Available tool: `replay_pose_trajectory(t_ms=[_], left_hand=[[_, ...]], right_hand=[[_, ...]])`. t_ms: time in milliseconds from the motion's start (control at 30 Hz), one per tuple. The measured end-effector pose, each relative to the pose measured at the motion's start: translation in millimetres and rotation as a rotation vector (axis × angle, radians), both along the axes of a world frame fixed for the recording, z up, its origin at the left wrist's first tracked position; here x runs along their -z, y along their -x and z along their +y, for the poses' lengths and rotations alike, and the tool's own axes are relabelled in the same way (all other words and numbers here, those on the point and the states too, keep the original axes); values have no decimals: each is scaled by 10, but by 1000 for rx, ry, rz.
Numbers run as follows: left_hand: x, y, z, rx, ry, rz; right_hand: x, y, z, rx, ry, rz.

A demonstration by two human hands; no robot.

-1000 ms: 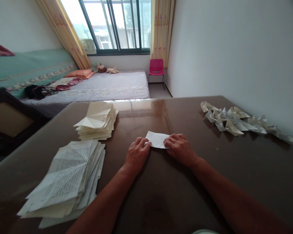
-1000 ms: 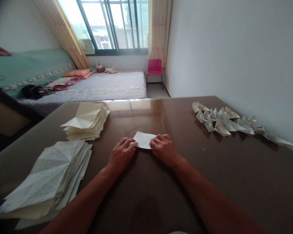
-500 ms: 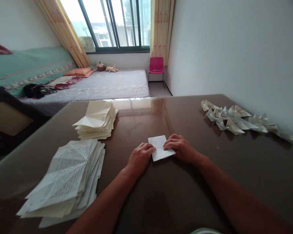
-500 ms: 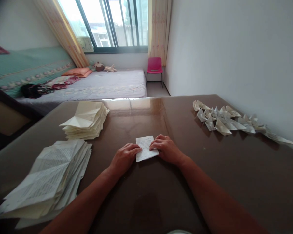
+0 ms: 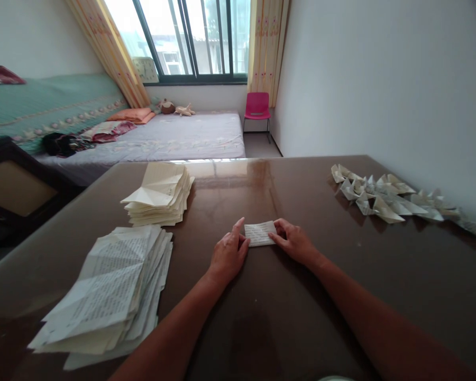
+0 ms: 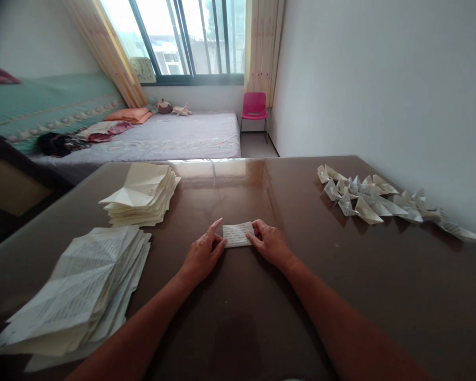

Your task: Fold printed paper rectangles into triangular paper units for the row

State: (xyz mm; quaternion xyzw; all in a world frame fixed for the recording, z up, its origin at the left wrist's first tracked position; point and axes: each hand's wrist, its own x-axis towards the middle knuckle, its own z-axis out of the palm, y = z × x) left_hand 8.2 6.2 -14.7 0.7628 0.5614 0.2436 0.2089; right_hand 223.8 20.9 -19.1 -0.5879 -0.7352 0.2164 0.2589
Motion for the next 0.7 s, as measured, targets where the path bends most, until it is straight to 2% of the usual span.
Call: replay_pose_trajectory(t_ms=[233,700], left_hand=[[-28,-20,-23,52,-61,209],[-35,-70,-16,57,-83,362]], right_hand=[[79,32,21,40,-27,-58],[54,77,21,105,-29,-136]])
